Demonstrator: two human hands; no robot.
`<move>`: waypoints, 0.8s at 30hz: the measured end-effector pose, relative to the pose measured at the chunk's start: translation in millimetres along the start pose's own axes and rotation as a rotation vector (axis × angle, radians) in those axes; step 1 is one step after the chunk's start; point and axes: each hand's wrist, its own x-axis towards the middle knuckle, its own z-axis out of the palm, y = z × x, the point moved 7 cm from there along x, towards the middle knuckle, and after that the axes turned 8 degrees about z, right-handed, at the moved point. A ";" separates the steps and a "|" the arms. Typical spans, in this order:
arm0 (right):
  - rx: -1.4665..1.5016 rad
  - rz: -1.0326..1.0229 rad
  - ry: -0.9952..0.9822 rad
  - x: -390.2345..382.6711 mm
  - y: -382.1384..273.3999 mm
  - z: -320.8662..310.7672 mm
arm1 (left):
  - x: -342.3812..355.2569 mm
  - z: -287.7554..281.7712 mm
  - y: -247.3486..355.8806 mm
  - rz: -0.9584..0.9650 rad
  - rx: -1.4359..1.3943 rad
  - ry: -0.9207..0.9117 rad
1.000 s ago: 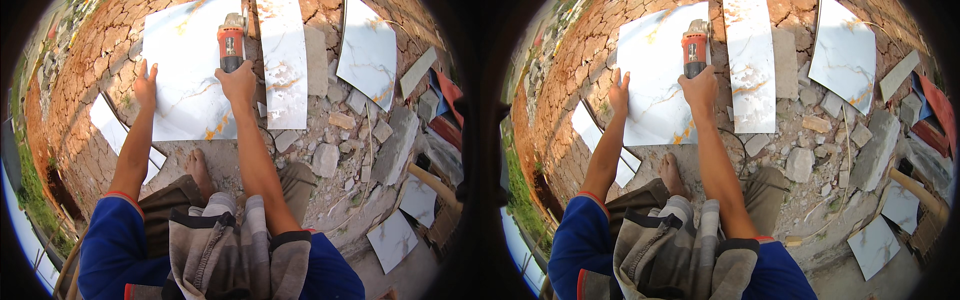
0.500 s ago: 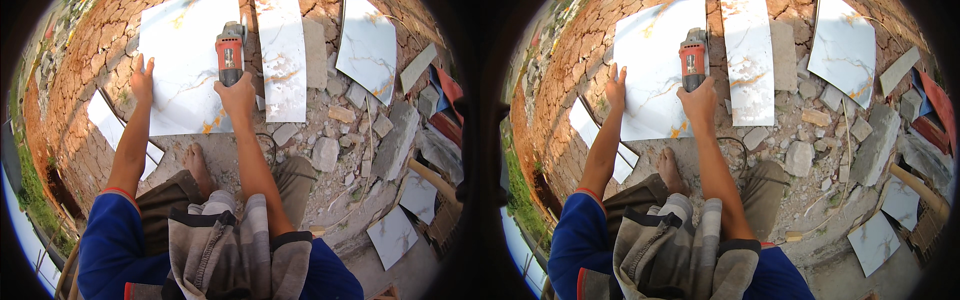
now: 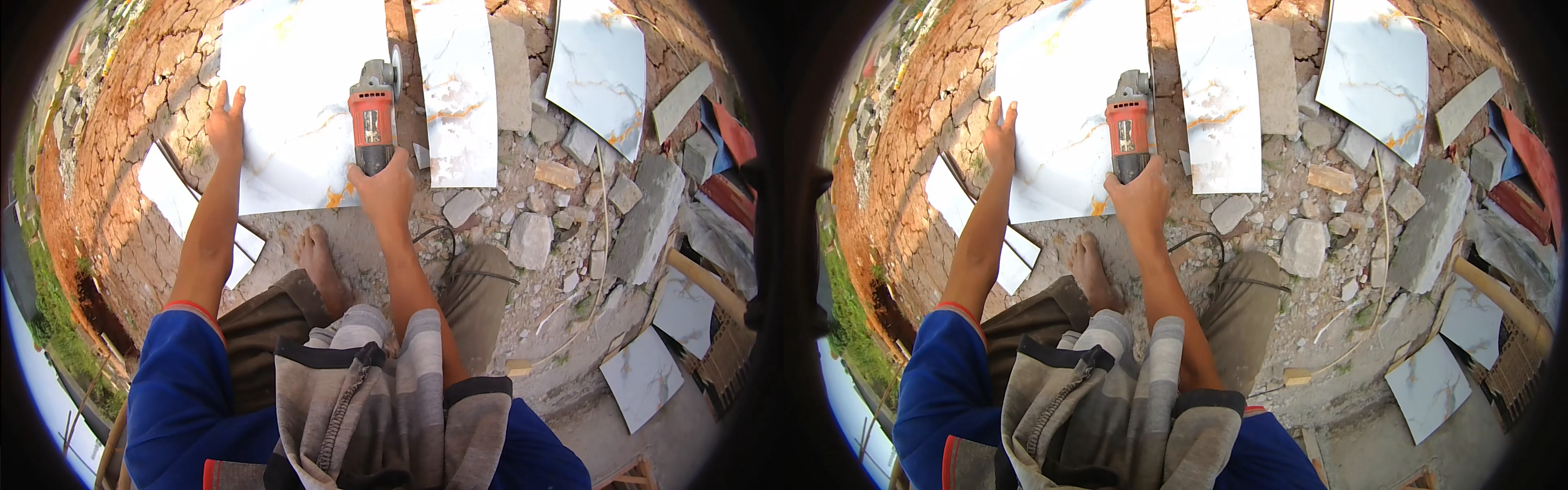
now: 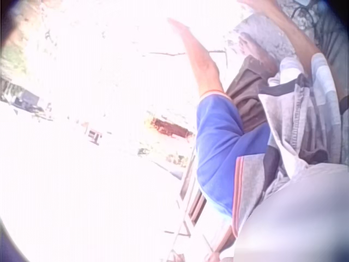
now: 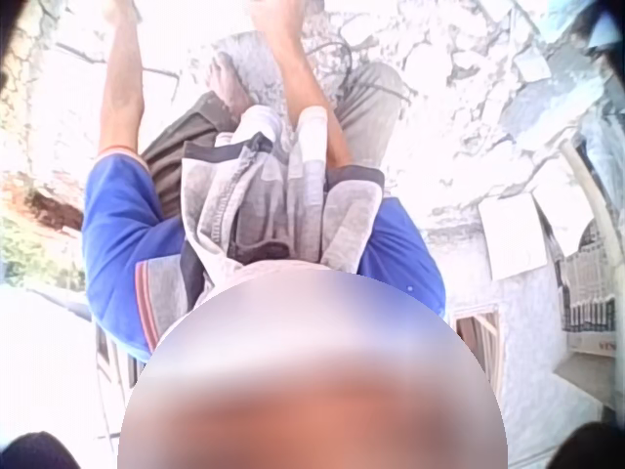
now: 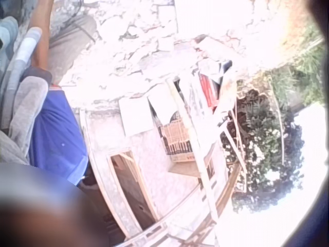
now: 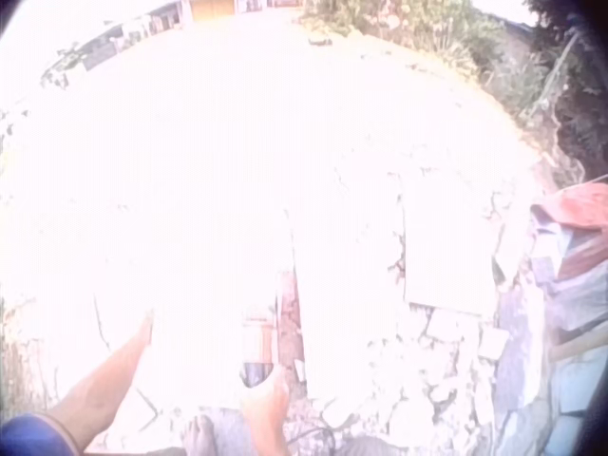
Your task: The person sits on the ground and uses an angle grinder to cut white marble-patterned tiles. They position the tiles, cut them into smaller pieces, and inspect the cut edges.
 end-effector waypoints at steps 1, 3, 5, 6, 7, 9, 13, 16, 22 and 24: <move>0.004 0.023 -0.014 -2.7 4.7 0.2 | -0.2 0.5 -0.1 -0.011 -0.003 -0.010; 0.022 0.026 -0.022 -7.9 10.1 -1.3 | -0.3 -0.2 1.7 0.003 0.001 0.001; 0.027 0.030 -0.028 -11.8 13.6 -2.7 | 0.6 -2.3 5.2 0.049 0.012 0.036; 0.024 0.030 -0.029 -13.2 14.6 -3.4 | 1.0 -1.8 4.7 0.043 0.015 0.032; 0.025 0.027 -0.027 -15.1 15.5 -4.4 | 1.3 -1.0 3.5 0.032 0.014 0.020; 0.016 0.031 -0.031 -18.8 17.8 -5.3 | 1.6 0.2 1.3 0.013 0.015 0.005; 0.037 0.010 -0.028 -25.2 23.4 -7.8 | 1.5 1.7 -1.5 0.006 -0.008 0.004; 0.008 0.022 -0.040 -29.6 32.3 -7.9 | 2.6 1.1 0.0 0.047 -0.029 0.043; 0.017 0.021 -0.018 -45.4 46.0 -11.9 | 2.6 2.5 -3.1 0.018 0.002 0.021; 0.027 0.038 -0.041 -50.1 49.9 -13.6 | 2.4 1.4 -1.7 0.026 0.009 0.024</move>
